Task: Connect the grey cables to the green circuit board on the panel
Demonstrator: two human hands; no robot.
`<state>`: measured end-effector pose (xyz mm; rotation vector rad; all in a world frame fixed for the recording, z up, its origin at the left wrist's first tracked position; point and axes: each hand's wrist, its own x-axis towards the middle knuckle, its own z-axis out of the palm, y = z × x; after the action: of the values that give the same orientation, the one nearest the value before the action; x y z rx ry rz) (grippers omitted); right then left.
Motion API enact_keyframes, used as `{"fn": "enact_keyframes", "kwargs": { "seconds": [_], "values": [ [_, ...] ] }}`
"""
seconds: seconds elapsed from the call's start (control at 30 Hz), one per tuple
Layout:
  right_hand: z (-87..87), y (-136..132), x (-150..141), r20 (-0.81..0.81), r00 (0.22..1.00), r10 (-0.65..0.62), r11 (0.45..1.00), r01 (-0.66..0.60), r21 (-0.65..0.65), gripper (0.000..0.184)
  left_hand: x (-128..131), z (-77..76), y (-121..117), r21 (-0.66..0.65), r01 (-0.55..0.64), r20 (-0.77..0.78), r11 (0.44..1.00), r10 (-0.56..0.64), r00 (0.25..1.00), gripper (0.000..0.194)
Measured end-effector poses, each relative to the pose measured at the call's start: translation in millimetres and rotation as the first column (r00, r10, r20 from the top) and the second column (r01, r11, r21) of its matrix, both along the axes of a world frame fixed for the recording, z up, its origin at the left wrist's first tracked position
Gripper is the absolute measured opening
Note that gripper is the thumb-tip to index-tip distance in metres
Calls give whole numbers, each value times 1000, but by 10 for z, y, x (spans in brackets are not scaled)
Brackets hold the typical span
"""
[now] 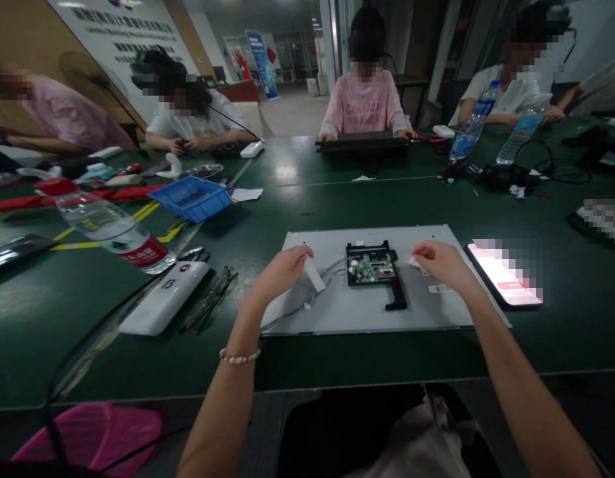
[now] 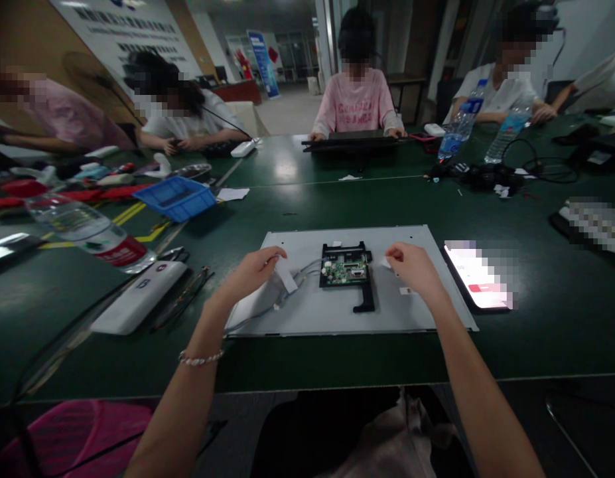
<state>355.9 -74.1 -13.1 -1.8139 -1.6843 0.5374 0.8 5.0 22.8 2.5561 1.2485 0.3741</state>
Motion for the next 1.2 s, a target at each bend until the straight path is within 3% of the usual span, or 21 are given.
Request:
{"fn": "enact_keyframes", "kwargs": {
  "seconds": [0.17, 0.27, 0.4, 0.53, 0.67, 0.73, 0.83, 0.97, 1.2],
  "values": [
    [-46, 11, 119, 140, 985, -99, 994, 103, -24, 19, -120, -83, 74, 44, -113, -151, 993, 119, 981, 30],
    [-93, 16, 140, 212, 971, -108, 993, 116, -28, 20, -152, -151, 101, 45, -120, -233, 992, 127, 964, 28],
    [-115, 11, 144, 282, 949, -138, 988, 151, -24, 21, -140, -184, 103, 102, -103, -247, 989, 126, 961, 25],
    [-141, 9, 150, 370, 915, -159, 986, 168, 7, 24, -48, -175, 76, 255, -154, -228, 955, 214, 950, 29],
    [-188, 41, 73, 387, 907, -168, 982, 120, 147, 29, 217, -153, 33, 254, -58, -167, 965, 102, 981, 36],
    [-190, 60, -33, 325, 939, -109, 977, 41, 208, 33, 419, -141, 0, 238, 43, -152, 970, -7, 988, 42],
    [-164, 63, -246, 237, 968, 88, 955, -149, 255, 40, 738, -153, -35, 222, 159, -136, 962, -130, 982, 48],
    [-146, 12, -454, 240, 920, 311, 916, -358, 182, 55, 1037, -255, 26, 192, 216, -132, 957, -193, 972, 51],
    [-166, -24, -461, 209, 900, 382, 909, -406, 89, 59, 1141, -375, 236, 139, 290, -101, 947, -278, 955, 36]
  ]
}}
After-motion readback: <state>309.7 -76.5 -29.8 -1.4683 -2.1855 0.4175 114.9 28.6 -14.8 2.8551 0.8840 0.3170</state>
